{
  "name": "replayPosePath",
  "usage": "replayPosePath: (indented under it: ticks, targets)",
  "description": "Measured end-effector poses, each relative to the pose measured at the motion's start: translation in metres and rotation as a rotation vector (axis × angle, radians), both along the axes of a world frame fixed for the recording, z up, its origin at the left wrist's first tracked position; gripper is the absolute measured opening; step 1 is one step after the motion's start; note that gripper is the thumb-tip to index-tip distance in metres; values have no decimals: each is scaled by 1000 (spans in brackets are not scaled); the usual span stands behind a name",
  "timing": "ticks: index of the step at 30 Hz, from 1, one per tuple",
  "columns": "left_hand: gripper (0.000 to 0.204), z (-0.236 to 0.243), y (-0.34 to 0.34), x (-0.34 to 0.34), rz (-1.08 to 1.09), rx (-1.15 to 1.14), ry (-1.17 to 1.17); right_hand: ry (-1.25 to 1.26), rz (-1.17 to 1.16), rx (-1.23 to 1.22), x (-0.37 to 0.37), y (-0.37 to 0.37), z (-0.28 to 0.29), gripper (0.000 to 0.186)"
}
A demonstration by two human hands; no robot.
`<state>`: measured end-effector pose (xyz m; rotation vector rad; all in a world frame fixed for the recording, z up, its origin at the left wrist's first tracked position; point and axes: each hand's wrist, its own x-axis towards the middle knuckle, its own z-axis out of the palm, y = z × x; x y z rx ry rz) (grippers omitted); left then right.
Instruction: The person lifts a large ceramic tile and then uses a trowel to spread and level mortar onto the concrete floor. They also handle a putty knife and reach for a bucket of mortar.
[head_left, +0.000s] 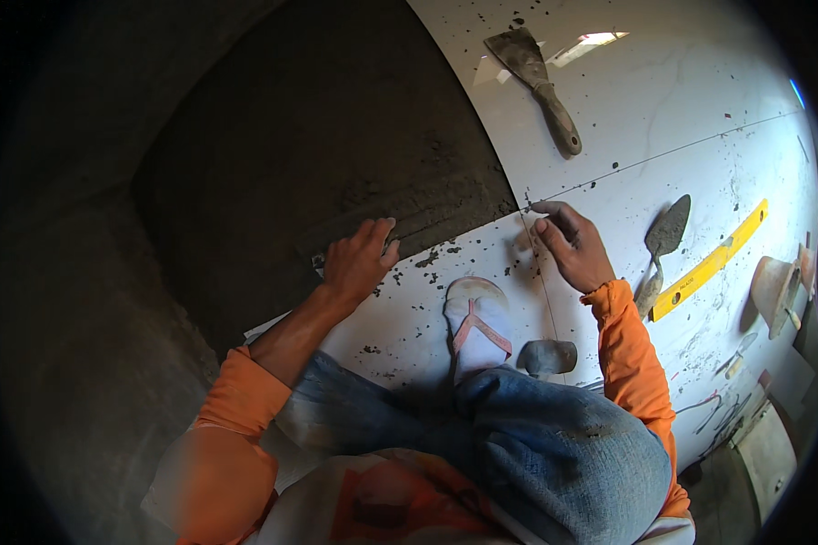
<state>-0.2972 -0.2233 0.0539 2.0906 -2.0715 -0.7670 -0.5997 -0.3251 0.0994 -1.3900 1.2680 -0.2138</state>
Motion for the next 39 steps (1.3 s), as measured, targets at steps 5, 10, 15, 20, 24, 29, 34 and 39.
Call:
replayPosePath:
  ticks: [5,10,15,20,24,29,34,39]
  targets:
    - [32,4,-25,-23,5,93,16,26,-77,-80,-19,-1,-4,41]
    - [32,7,-29,-22,17,164,-2,46,-60,-103,-24,-3,-2,40]
    - [32,8,-42,28,275,50,94,41,-79,-50,-17,1,3,38]
    - [30,46,-50,51,370,63,274,50,-56,-86,-16,4,-3,35]
    - [30,29,-24,28,100,209,183,31,-22,-123,-4,-7,4,33]
    - [32,14,-28,-11,92,224,211,18,-56,-124,-11,-6,5,33]
    - [33,8,-55,-8,87,225,163,71,-62,-172,-24,-9,-9,32]
    - [34,-7,-100,23,166,147,143,21,-85,-108,-19,-15,0,33]
